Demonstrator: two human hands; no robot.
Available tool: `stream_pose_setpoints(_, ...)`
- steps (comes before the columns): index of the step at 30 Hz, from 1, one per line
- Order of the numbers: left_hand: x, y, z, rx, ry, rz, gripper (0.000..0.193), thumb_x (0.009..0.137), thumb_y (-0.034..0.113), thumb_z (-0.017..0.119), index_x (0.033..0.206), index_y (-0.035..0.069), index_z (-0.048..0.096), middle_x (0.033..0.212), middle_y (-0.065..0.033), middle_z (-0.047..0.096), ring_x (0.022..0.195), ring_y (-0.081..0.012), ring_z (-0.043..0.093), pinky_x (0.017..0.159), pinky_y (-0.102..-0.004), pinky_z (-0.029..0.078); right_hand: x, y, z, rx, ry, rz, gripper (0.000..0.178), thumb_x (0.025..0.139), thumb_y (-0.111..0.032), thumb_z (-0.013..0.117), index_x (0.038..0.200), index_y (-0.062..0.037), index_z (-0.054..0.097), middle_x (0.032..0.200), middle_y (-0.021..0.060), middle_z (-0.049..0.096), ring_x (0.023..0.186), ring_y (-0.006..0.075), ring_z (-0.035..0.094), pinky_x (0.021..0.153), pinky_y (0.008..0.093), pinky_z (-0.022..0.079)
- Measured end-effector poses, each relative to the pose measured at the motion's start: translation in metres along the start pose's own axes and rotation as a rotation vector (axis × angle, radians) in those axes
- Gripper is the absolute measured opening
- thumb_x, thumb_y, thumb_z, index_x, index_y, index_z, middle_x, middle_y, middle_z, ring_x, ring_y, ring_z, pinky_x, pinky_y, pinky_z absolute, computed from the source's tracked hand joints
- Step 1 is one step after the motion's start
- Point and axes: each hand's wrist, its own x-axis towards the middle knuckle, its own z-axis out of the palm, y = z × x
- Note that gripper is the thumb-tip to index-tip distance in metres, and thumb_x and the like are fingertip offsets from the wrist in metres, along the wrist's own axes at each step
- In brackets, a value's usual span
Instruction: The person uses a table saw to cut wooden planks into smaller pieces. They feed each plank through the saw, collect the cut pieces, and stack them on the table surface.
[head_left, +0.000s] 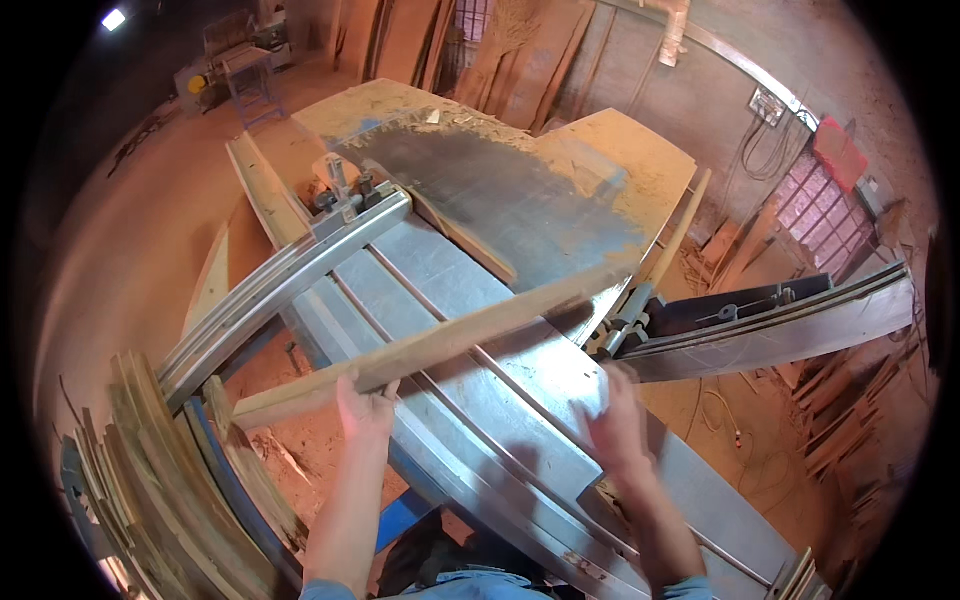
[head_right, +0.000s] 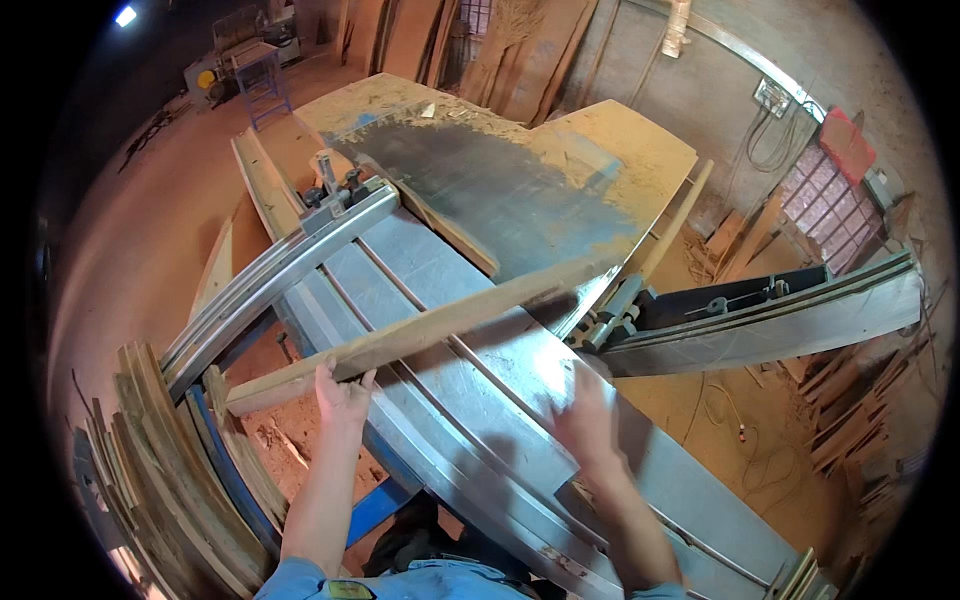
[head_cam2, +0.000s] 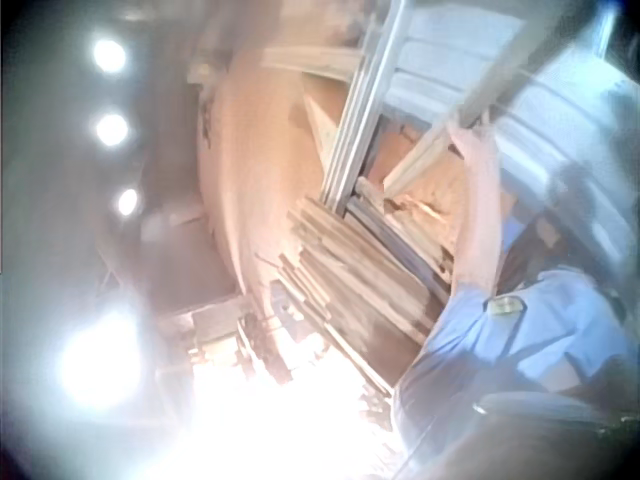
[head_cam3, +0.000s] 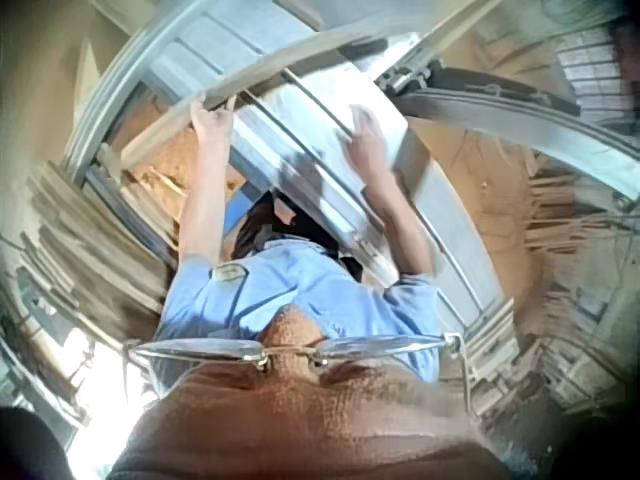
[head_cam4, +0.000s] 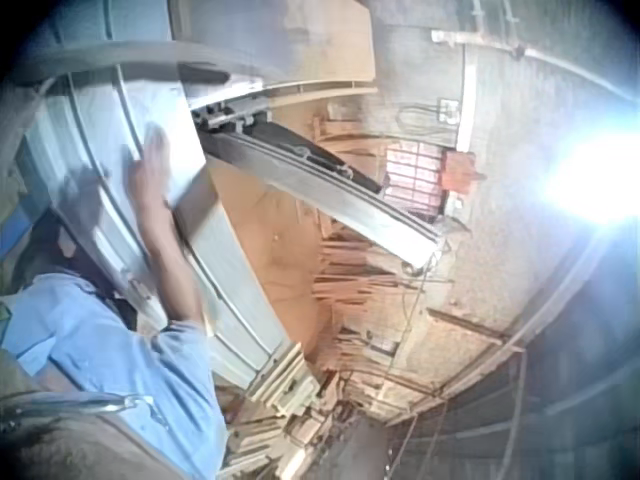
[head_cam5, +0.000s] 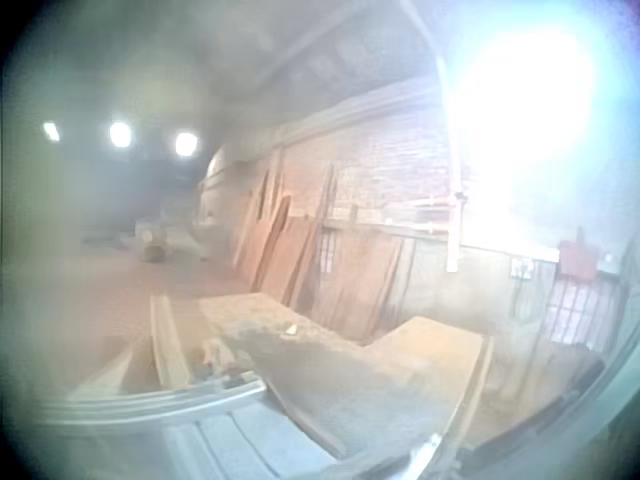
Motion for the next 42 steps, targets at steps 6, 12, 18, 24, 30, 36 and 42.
stream_pose_setpoints(6, 0.059, -0.047, 0.019, -0.056, 0.012, -0.050, 0.046, 0.096, 0.022, 0.054, 0.133, -0.002, 0.042, 0.142, -0.0211, 0.043, 0.140, -0.0347, 0.040, 0.119, -0.0506, 0.037, -0.072, -0.126, 0.092, 0.258, -0.636, -0.131, 0.037, 0.090, -0.027, 0.069, 0.118, -0.0051, 0.060, 0.120, 0.0159, 0.062, 0.110, 0.0367, 0.061, 0.092, 0.0424, 0.052)
stream_pose_setpoints(12, 0.061, -0.025, -0.002, 0.394, -0.043, -0.440, 0.061, 0.101, 0.041, 0.055, 0.135, -0.008, 0.045, 0.121, -0.0237, 0.060, 0.109, -0.0323, 0.065, 0.093, -0.0395, 0.057, -0.106, -0.162, 0.148, 0.439, -0.689, -0.481, 0.033, 0.088, -0.022, 0.067, 0.112, -0.0011, 0.062, 0.112, 0.0136, 0.061, 0.106, 0.0322, 0.058, 0.093, 0.0414, 0.048)
stream_pose_setpoints(18, 0.003, 0.045, -0.016, 2.126, -0.516, 1.282, 0.063, 0.089, 0.031, 0.073, 0.136, -0.003, 0.048, 0.119, -0.0202, 0.059, 0.115, -0.0356, 0.056, 0.096, -0.0461, 0.048, -0.108, -0.196, 0.175, 0.257, -0.781, -0.625, 0.045, 0.084, -0.031, 0.072, 0.114, 0.0024, 0.061, 0.118, 0.0143, 0.059, 0.115, 0.0293, 0.054, 0.100, 0.0376, 0.045)
stream_pose_setpoints(24, 0.023, 0.071, -0.045, 2.513, -0.251, 0.660, 0.079, 0.083, 0.035, 0.077, 0.146, 0.005, 0.040, 0.133, -0.0162, 0.049, 0.126, -0.0371, 0.045, 0.106, -0.0466, 0.037, -0.133, -0.183, 0.238, 0.110, -1.198, -0.564, 0.059, 0.084, -0.045, 0.073, 0.114, 0.0050, 0.063, 0.116, 0.0201, 0.063, 0.115, 0.0337, 0.059, 0.101, 0.0402, 0.045)
stream_pose_setpoints(30, 0.031, 0.110, 0.000, 2.308, -0.563, 0.132, 0.080, 0.081, 0.045, 0.074, 0.139, -0.004, 0.049, 0.127, -0.0288, 0.060, 0.118, -0.0418, 0.059, 0.100, -0.0443, 0.048, -0.134, -0.175, 0.238, 0.200, -1.168, -0.610, 0.062, 0.075, -0.044, 0.081, 0.109, 0.0028, 0.058, 0.107, 0.0200, 0.063, 0.107, 0.0363, 0.062, 0.095, 0.0431, 0.049)
stream_pose_setpoints(36, 0.041, 0.124, 0.032, 2.246, -0.824, -0.097, 0.082, 0.073, 0.043, 0.075, 0.131, -0.011, 0.054, 0.128, -0.0324, 0.061, 0.119, -0.0366, 0.062, 0.100, -0.0389, 0.048, -0.121, -0.177, 0.223, 0.258, -1.069, -0.610, 0.064, 0.069, -0.040, 0.085, 0.108, 0.0023, 0.058, 0.105, 0.0192, 0.062, 0.103, 0.0348, 0.063, 0.091, 0.0429, 0.050)
stream_pose_setpoints(42, 0.082, 0.114, 0.036, 2.100, -0.647, -0.024, 0.074, 0.080, 0.043, 0.072, 0.132, -0.008, 0.057, 0.131, -0.0278, 0.061, 0.121, -0.0326, 0.061, 0.102, -0.0369, 0.046, -0.135, -0.181, 0.237, 0.199, -1.213, -0.561, 0.064, 0.068, -0.039, 0.086, 0.109, 0.0017, 0.057, 0.106, 0.0173, 0.062, 0.105, 0.0344, 0.063, 0.094, 0.0464, 0.049)
